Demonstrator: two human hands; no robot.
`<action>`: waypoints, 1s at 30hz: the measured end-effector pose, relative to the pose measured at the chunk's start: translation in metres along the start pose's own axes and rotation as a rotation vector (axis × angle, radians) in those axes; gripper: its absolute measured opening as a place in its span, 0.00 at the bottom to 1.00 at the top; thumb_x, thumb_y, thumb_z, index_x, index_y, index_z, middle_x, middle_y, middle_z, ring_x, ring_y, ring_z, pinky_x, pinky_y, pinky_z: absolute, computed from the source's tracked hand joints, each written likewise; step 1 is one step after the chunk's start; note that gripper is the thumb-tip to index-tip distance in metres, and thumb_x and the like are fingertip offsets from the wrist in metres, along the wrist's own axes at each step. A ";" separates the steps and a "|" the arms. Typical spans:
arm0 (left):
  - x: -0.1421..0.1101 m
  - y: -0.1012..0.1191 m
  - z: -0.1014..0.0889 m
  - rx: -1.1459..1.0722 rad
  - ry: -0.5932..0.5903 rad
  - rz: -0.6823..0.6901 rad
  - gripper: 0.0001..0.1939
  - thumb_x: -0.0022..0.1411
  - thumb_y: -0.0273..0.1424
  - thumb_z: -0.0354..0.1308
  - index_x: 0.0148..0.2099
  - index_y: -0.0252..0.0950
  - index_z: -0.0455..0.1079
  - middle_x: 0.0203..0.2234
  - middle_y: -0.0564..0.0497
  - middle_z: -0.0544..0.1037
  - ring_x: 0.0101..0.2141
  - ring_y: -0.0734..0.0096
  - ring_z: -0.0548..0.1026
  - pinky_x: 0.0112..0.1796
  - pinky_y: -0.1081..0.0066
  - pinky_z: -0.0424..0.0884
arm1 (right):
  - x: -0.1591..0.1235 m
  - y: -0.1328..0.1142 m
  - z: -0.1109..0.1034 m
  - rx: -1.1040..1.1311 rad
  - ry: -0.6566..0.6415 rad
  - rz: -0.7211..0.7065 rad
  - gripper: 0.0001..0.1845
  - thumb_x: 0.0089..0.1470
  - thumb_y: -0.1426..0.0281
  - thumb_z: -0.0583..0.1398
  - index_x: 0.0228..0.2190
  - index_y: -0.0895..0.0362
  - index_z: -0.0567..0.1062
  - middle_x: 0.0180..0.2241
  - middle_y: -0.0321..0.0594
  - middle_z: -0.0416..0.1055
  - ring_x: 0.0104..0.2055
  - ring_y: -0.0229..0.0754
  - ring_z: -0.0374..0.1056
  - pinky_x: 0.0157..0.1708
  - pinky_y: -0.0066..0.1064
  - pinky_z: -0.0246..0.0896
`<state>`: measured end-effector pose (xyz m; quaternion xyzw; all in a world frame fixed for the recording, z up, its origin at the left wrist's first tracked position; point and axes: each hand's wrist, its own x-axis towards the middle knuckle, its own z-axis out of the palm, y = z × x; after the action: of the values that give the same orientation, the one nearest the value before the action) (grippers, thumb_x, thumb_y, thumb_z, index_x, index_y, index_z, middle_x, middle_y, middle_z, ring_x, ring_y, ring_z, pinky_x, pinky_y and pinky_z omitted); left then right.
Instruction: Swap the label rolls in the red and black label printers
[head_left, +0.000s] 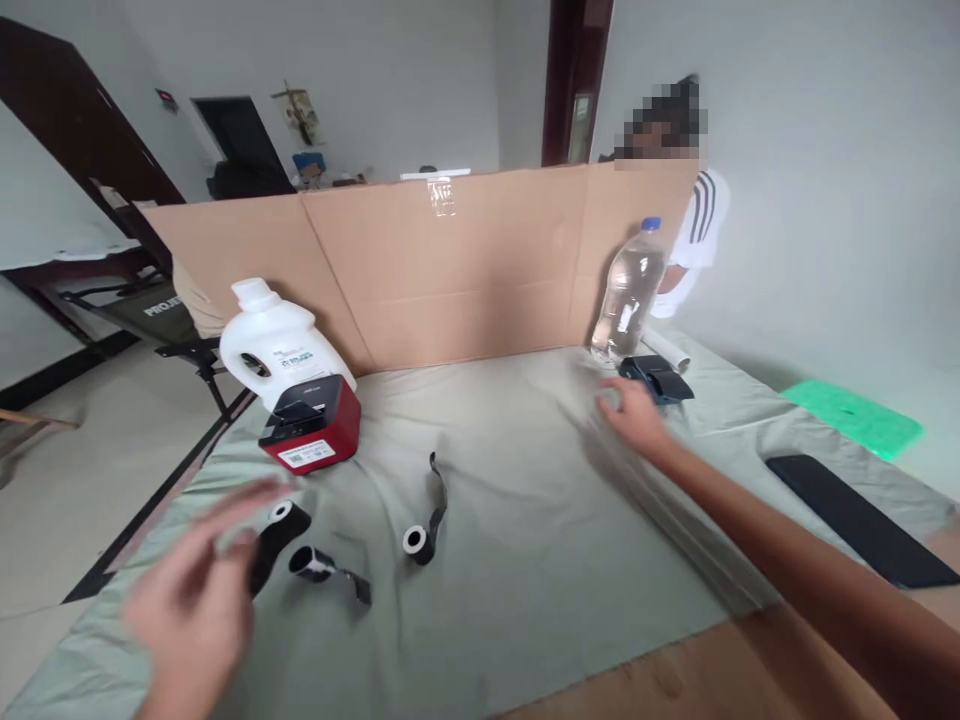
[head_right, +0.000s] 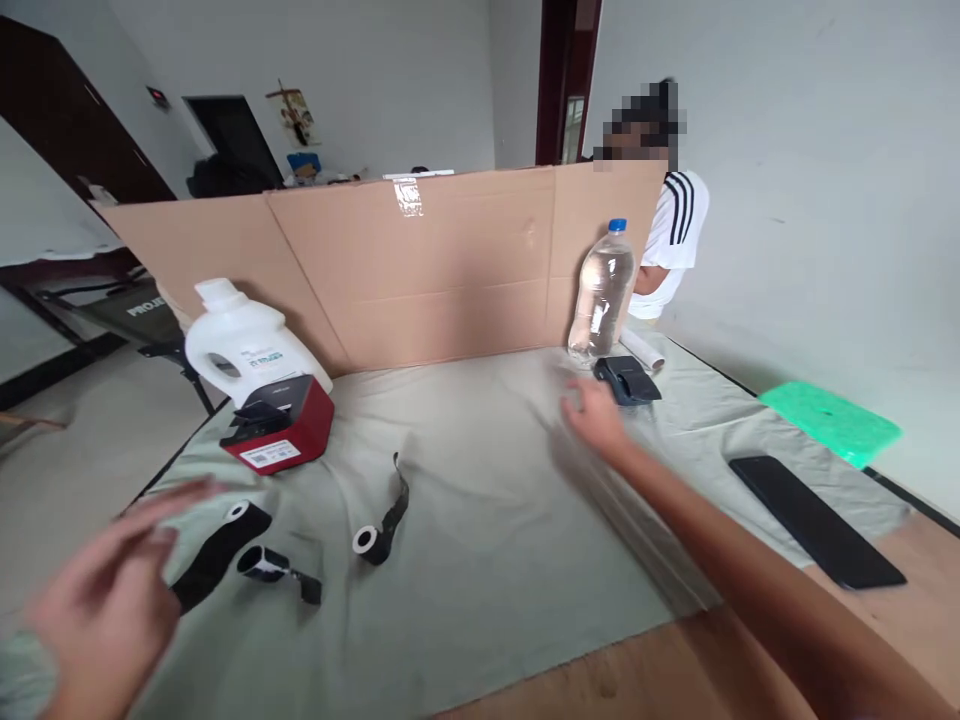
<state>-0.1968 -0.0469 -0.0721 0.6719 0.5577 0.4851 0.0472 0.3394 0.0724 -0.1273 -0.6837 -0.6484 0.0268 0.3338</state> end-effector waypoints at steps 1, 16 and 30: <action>-0.019 0.023 0.019 -0.073 -0.018 0.107 0.26 0.55 0.37 0.55 0.49 0.80 0.72 0.44 0.75 0.82 0.52 0.52 0.80 0.57 0.45 0.75 | 0.007 0.027 -0.020 -0.127 0.082 0.057 0.23 0.59 0.63 0.56 0.52 0.62 0.74 0.54 0.57 0.73 0.61 0.60 0.63 0.62 0.51 0.57; -0.090 0.118 0.194 -0.149 -1.156 0.681 0.35 0.74 0.51 0.43 0.76 0.44 0.49 0.73 0.48 0.53 0.74 0.54 0.46 0.71 0.44 0.40 | 0.074 0.048 -0.052 -0.511 -0.389 0.538 0.48 0.50 0.47 0.66 0.61 0.66 0.64 0.56 0.73 0.67 0.54 0.66 0.72 0.43 0.44 0.69; -0.104 0.116 0.195 -0.141 -1.100 0.700 0.34 0.73 0.49 0.45 0.74 0.42 0.53 0.73 0.49 0.55 0.73 0.52 0.48 0.70 0.47 0.41 | -0.060 -0.194 0.017 -0.326 -0.483 0.056 0.40 0.53 0.50 0.63 0.60 0.60 0.64 0.49 0.65 0.68 0.48 0.68 0.72 0.46 0.50 0.65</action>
<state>0.0321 -0.0799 -0.1671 0.9591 0.1674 0.0927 0.2085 0.1531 0.0130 -0.0686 -0.7199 -0.6857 0.0933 0.0544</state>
